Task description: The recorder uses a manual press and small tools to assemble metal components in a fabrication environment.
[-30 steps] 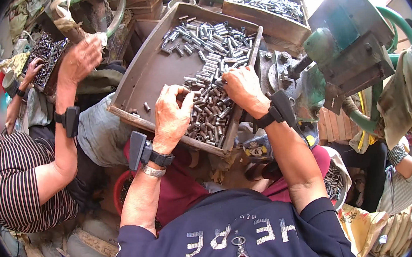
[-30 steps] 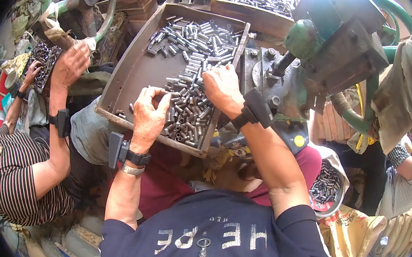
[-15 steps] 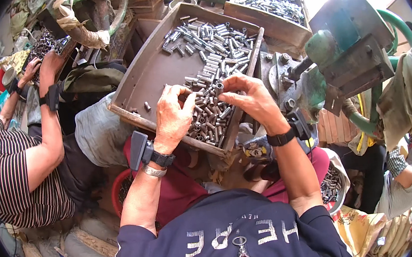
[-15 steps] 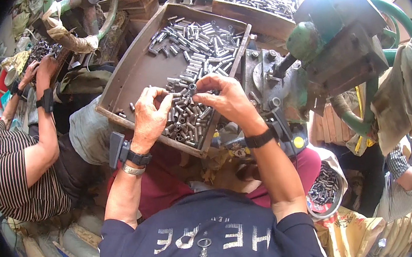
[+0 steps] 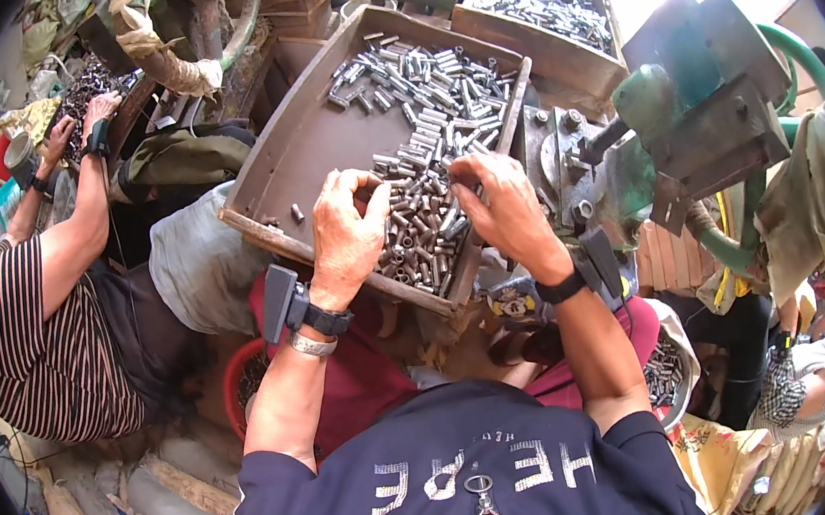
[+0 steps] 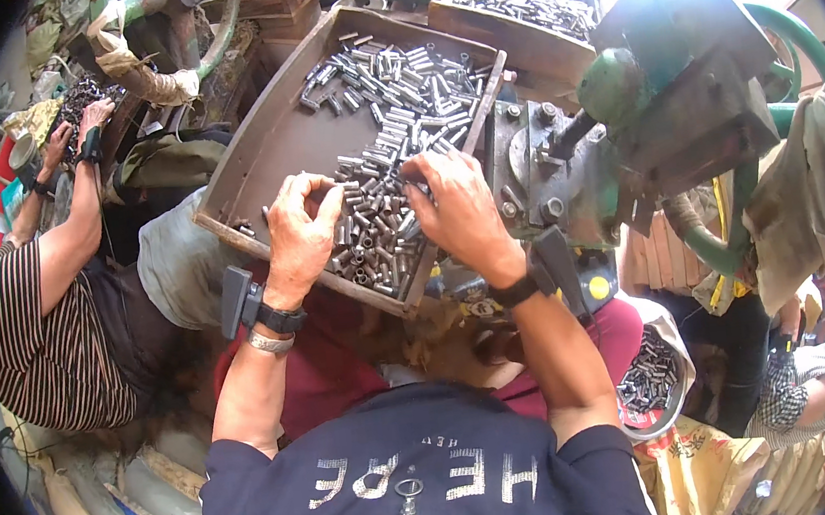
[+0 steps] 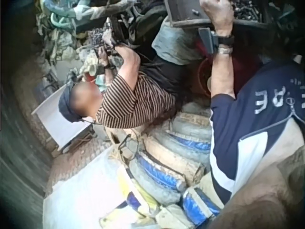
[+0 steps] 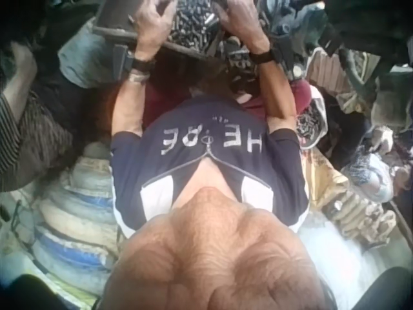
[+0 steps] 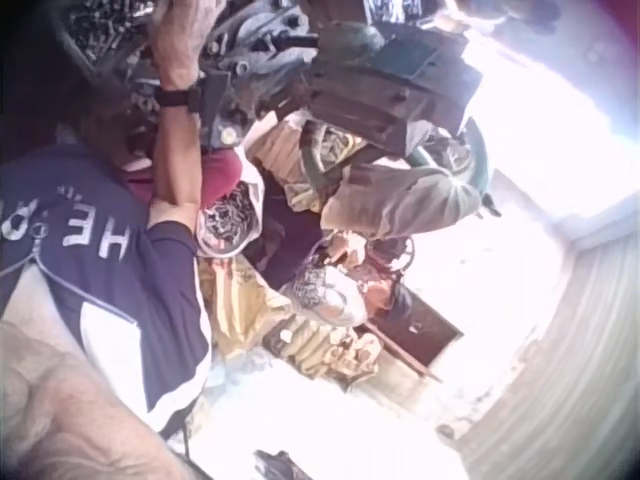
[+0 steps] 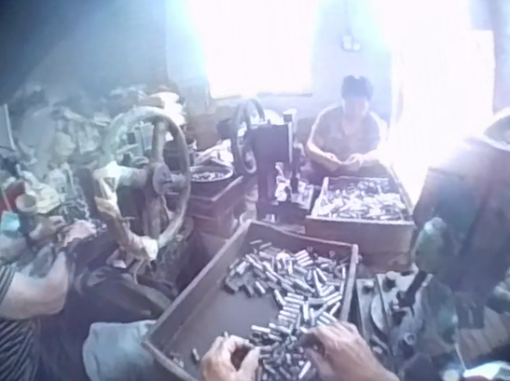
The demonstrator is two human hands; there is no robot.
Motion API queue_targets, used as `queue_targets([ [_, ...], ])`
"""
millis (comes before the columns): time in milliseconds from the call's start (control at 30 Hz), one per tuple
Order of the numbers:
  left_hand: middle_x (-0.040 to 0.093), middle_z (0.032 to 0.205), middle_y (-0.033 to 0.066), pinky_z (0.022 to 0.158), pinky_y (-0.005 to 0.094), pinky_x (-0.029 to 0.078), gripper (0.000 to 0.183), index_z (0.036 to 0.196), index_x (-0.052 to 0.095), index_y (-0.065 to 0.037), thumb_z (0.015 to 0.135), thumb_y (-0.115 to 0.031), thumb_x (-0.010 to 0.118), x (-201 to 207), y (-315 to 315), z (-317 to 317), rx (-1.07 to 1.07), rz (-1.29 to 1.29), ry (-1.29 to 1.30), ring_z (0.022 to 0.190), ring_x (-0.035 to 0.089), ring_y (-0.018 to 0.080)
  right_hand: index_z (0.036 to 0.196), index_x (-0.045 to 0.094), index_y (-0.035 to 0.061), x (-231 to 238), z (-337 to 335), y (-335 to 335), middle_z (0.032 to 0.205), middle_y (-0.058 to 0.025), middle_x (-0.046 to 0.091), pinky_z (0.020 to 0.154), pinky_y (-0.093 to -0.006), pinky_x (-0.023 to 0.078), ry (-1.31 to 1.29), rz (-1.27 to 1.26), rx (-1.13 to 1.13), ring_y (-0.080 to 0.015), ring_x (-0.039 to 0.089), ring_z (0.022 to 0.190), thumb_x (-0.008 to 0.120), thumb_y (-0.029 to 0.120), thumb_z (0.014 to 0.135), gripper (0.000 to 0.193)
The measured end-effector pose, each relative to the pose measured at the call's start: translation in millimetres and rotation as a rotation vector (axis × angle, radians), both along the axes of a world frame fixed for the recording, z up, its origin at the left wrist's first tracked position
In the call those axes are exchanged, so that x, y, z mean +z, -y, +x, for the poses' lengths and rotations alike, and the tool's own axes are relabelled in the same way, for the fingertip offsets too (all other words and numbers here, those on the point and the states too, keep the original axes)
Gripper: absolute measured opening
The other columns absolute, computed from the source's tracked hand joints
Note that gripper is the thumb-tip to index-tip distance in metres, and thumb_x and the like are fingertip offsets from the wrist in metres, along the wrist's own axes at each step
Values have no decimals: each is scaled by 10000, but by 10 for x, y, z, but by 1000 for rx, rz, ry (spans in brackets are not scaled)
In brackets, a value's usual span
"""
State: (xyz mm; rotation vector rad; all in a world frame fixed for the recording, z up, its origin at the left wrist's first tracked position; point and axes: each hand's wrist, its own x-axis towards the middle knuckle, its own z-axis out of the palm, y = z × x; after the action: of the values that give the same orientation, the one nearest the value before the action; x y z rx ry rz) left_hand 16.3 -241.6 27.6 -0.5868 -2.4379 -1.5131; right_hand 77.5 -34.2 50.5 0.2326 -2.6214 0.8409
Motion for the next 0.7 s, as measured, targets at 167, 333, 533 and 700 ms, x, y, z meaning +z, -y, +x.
queue_targets([
  [167,577,873,16,635,250,458,83,933,645,-14,912,-83,686,115,11,47,-103,116,84,707,542,74,1067,680,33,174,102,135,983,-161,688,896,-428,492,28,-231,63,-366,638,942,618,87,902,184],
  [333,582,828,-36,601,203,438,92,991,640,-42,943,-112,676,214,-12,320,-212,292,335,684,520,28,1137,691,29,121,376,178,957,-77,703,762,-272,499,164,-653,-17,-111,620,843,606,127,991,196],
  [533,578,756,-61,577,183,416,108,997,626,-61,956,-145,680,254,-172,548,-262,400,450,648,504,10,1152,693,30,60,629,78,872,-4,664,717,-230,479,212,-867,-12,-59,588,787,590,159,1011,217],
  [700,567,829,-23,583,218,427,101,976,612,-38,938,-103,679,287,-335,688,-272,291,188,667,523,43,1139,693,16,67,803,-13,836,-4,667,722,-230,501,247,-1102,-11,-64,612,774,579,207,1025,250],
])
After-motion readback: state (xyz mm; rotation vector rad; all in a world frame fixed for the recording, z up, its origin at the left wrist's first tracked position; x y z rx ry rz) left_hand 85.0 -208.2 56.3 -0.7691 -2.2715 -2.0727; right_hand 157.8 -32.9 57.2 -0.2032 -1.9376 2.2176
